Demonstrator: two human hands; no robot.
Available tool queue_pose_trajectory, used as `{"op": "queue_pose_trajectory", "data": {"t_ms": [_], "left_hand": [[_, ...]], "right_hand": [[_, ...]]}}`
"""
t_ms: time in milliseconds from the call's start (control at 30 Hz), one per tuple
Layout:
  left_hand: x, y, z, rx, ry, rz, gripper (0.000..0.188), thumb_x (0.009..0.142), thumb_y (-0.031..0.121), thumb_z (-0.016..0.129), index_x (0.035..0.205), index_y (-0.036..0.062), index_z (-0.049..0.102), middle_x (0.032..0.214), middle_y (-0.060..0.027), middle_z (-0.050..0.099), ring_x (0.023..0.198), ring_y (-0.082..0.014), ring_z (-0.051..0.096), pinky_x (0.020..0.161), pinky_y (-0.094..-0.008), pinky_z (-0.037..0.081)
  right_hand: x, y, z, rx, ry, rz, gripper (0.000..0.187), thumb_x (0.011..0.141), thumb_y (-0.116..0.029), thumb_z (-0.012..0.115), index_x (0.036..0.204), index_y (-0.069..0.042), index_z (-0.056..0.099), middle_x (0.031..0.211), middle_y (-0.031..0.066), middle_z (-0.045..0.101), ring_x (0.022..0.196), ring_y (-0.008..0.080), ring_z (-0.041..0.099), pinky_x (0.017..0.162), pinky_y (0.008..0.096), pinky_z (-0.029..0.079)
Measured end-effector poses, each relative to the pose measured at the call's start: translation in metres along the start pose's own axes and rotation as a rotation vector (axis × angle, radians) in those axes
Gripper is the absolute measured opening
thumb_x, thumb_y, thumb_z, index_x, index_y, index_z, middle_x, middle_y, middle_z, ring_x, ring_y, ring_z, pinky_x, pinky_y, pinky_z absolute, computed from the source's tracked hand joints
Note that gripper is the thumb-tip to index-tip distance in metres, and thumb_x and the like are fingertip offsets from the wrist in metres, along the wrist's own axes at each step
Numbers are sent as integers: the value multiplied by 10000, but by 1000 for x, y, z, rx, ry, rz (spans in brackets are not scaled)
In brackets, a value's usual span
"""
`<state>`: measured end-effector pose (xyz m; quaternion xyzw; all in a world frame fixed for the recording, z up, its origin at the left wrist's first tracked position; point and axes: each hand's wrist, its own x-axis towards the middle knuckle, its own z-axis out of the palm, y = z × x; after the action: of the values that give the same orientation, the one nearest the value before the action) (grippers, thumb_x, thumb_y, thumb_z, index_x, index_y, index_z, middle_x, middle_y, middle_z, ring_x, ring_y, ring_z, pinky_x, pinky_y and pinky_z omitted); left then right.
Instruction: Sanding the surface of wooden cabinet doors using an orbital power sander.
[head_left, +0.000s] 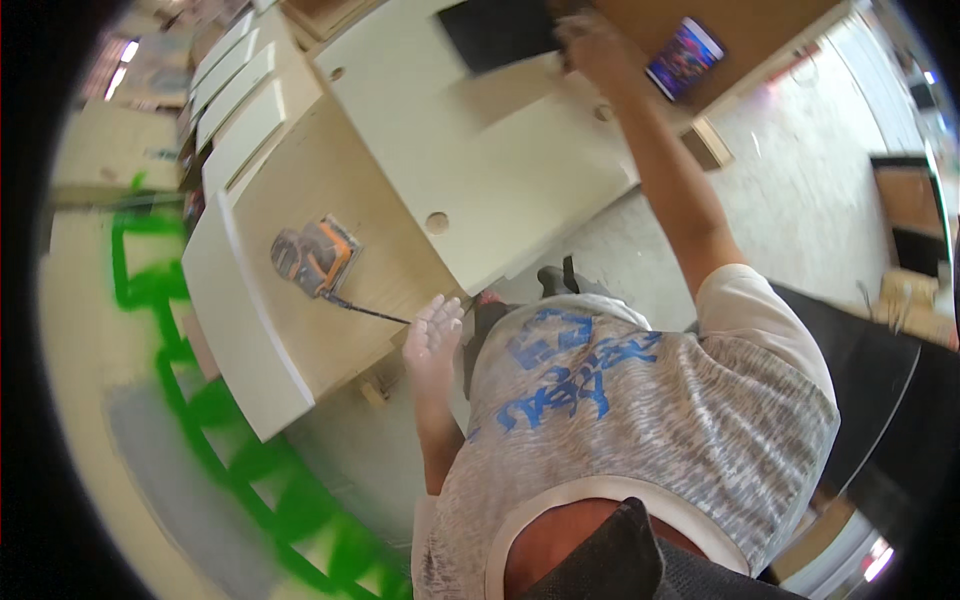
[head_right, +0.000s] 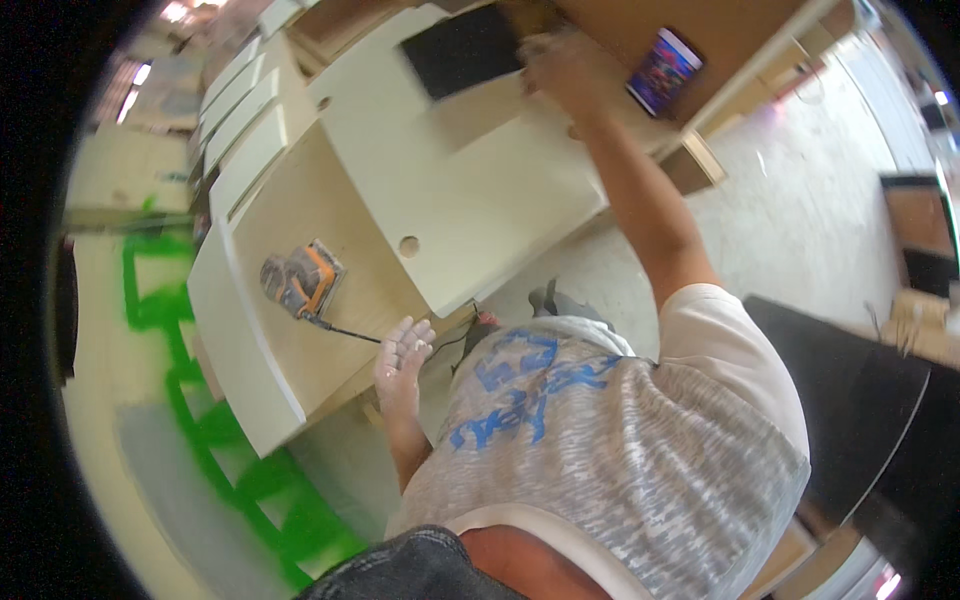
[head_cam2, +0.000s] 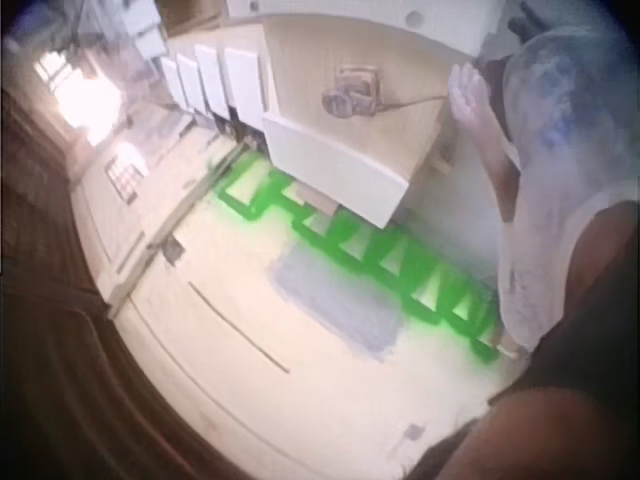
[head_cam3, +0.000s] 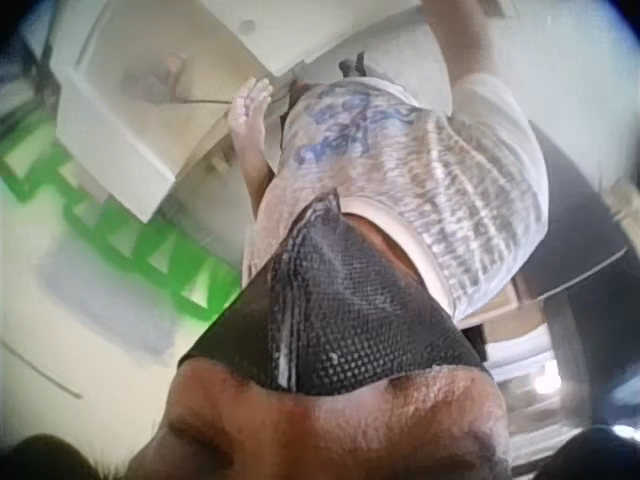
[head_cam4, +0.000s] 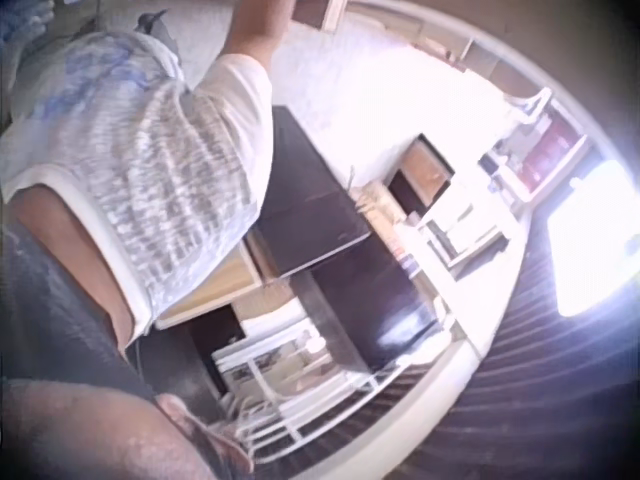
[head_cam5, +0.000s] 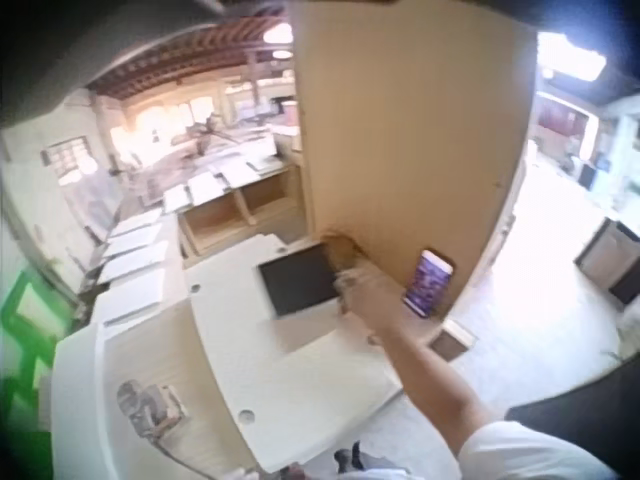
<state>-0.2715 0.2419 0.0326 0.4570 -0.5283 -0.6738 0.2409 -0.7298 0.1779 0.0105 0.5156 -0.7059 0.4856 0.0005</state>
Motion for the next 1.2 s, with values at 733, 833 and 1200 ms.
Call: {"op": "queue_pose_trajectory", "data": {"t_ms": [733,833,1200], "left_hand": [[63,38,-95,76,-483,134,433,823,-70,545,1238,-82,423,1179,-228,538,1101,-272,541,915,-353,451],[62,39,-102,67,-483,144,420,824,-68,544,1228,-83,433,1176,-222,539,1092,-273,545,913,-358,451],[59,83,-133,226,59,542,346,825,-37,565,1158,-96,490,1088,-223,589,986,-278,591,888,-363,469]], "right_hand": [[-132,21,-78,-457,563,829,336,737,-324,644,962,-76,677,927,164,669,903,285,636,814,350,486],[-128,22,-77,-468,508,845,396,713,-352,668,978,-57,669,953,162,667,931,292,629,843,350,477],[-119,49,-85,-548,412,877,555,668,-386,701,1075,-16,630,1028,181,648,973,293,619,857,350,476]]}}
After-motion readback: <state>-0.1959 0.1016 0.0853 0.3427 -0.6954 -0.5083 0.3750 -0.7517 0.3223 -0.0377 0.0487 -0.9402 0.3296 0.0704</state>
